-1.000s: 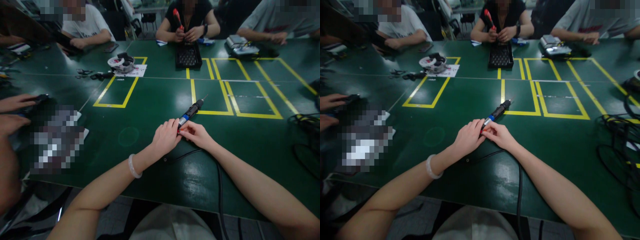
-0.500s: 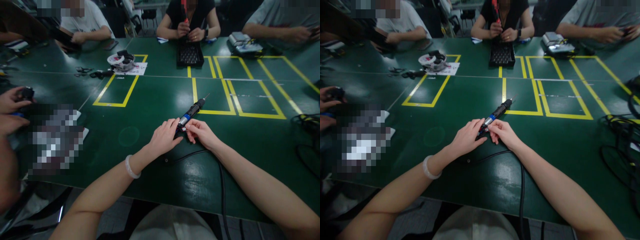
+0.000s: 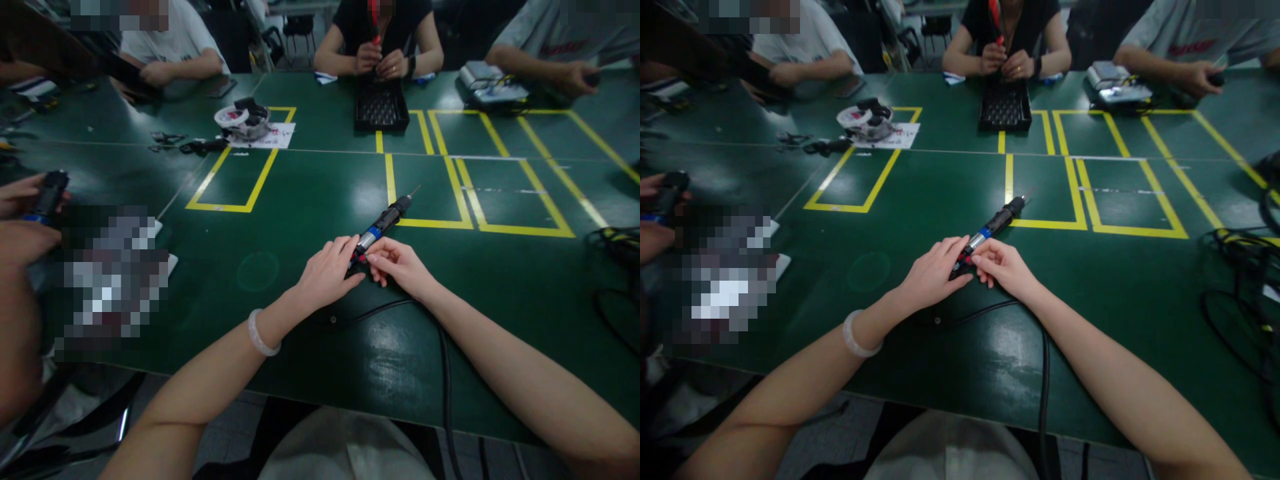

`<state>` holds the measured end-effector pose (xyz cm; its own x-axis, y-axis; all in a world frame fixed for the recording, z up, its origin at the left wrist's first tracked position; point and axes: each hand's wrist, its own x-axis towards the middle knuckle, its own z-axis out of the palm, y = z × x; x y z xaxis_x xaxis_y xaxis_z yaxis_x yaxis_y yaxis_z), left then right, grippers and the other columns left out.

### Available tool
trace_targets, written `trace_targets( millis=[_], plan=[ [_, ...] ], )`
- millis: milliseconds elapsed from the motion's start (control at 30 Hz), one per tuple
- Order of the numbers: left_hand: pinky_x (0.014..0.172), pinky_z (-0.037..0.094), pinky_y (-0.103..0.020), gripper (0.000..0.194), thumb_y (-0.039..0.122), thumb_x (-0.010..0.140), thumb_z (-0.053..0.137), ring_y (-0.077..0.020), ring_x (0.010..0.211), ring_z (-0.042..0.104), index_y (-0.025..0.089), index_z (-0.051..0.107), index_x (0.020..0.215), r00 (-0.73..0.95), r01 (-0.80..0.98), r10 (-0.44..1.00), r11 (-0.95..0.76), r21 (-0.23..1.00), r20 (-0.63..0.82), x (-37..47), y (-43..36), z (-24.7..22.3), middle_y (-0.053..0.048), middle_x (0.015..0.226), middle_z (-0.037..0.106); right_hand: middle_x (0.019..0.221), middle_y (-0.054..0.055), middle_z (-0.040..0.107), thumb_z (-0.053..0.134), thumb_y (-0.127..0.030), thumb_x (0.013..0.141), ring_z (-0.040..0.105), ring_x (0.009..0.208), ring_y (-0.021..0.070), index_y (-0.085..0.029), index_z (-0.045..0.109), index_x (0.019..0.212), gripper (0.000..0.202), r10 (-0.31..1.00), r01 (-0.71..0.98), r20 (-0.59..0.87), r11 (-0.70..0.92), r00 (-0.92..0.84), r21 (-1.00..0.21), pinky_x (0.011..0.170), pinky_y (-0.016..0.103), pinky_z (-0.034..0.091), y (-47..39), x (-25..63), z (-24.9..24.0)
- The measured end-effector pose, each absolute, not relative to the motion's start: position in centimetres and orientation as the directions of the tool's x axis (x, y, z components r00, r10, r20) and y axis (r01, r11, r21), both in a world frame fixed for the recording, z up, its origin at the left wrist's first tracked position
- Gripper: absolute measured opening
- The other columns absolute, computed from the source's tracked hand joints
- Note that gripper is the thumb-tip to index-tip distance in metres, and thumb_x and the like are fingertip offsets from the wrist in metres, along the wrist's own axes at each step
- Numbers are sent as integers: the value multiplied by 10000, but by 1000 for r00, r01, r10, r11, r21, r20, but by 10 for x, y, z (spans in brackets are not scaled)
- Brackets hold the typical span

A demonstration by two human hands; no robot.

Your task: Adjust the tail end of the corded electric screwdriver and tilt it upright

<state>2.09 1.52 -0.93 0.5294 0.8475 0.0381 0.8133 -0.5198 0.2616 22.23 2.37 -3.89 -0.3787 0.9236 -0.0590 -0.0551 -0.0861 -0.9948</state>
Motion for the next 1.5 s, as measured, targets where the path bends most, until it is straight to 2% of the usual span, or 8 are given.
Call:
trace_targets(
  millis=[133, 233, 367, 600, 767, 867, 1167, 1500],
  plan=[
    [1023, 514, -419, 758, 445, 927, 650, -298, 1266, 534, 141, 327, 1541, 525, 818, 851, -513, 262, 27, 21, 16, -9, -138, 1490, 482, 752, 0, 632, 708, -388, 898, 603, 604, 126, -196, 638, 965, 215, 886, 160, 145, 237, -440, -958, 502, 229, 508, 21, 227, -42],
    [1012, 515, -415, 790, 458, 907, 675, -298, 1254, 542, 145, 323, 1540, 524, 820, 851, -511, 257, 21, 21, 16, -9, -144, 1487, 480, 921, 57, 679, 635, -287, 947, 642, 728, 150, -193, 690, 1005, 123, 786, 358, 312, 545, -534, -758, 632, 264, 524, 20, 231, -38],
    [1007, 510, -412, 804, 499, 904, 674, -295, 1225, 552, 137, 328, 1533, 529, 820, 848, -521, 238, 34, 21, 16, -10, -151, 1469, 489, 1041, 98, 712, 574, -297, 988, 685, 876, 203, -205, 736, 1071, 204, 708, 444, 355, 677, -610, -587, 734, 301, 528, 18, 235, -32],
    [920, 516, -376, 659, 497, 998, 534, -281, 1147, 596, 135, 365, 1521, 495, 857, 867, -497, 134, 52, 30, 11, -7, -165, 1402, 538, 862, 74, 708, 536, -356, 998, 636, 730, 186, -217, 773, 1013, 275, 763, 435, 312, 598, -565, -674, 692, 312, 496, 16, 234, -28],
    [902, 513, -382, 622, 407, 1019, 512, -282, 1144, 594, 96, 346, 1532, 475, 873, 877, -480, 86, 67, 39, 8, -10, -180, 1376, 543, 725, 0, 627, 555, -406, 989, 568, 597, 138, -203, 701, 1149, 297, 887, 286, 203, 339, -414, -896, 593, 269, 461, 23, 238, -35],
    [889, 513, -380, 661, 417, 1008, 541, -286, 1126, 598, 93, 329, 1543, 485, 870, 871, -489, 58, 76, 36, 10, -12, -185, 1379, 540, 663, -33, 571, 565, -436, 976, 524, 531, 118, -188, 660, 1156, 320, 935, 180, 159, 224, -317, -958, 521, 247, 430, 27, 240, -39],
    [898, 520, -395, 646, 401, 1016, 514, -307, 1128, 603, 87, 333, 1551, 421, 907, 905, -421, -21, 53, -16, 26, -7, -203, 1408, 523, 679, -34, 572, 580, -394, 957, 531, 548, 111, -196, 656, 1127, 272, 944, 209, 139, 207, -298, -956, 536, 245, 443, 25, 237, -40],
    [985, 502, -487, 663, 460, 1017, 401, -380, 1254, 540, 101, 312, 1567, 126, 992, 991, -126, -13, 38, -107, 69, -8, -232, 1459, 469, 679, -30, 585, 572, -361, 946, 551, 560, 118, -196, 661, 1097, 241, 945, 255, 103, 187, -311, -949, 565, 252, 461, 25, 236, -39]
  ],
)
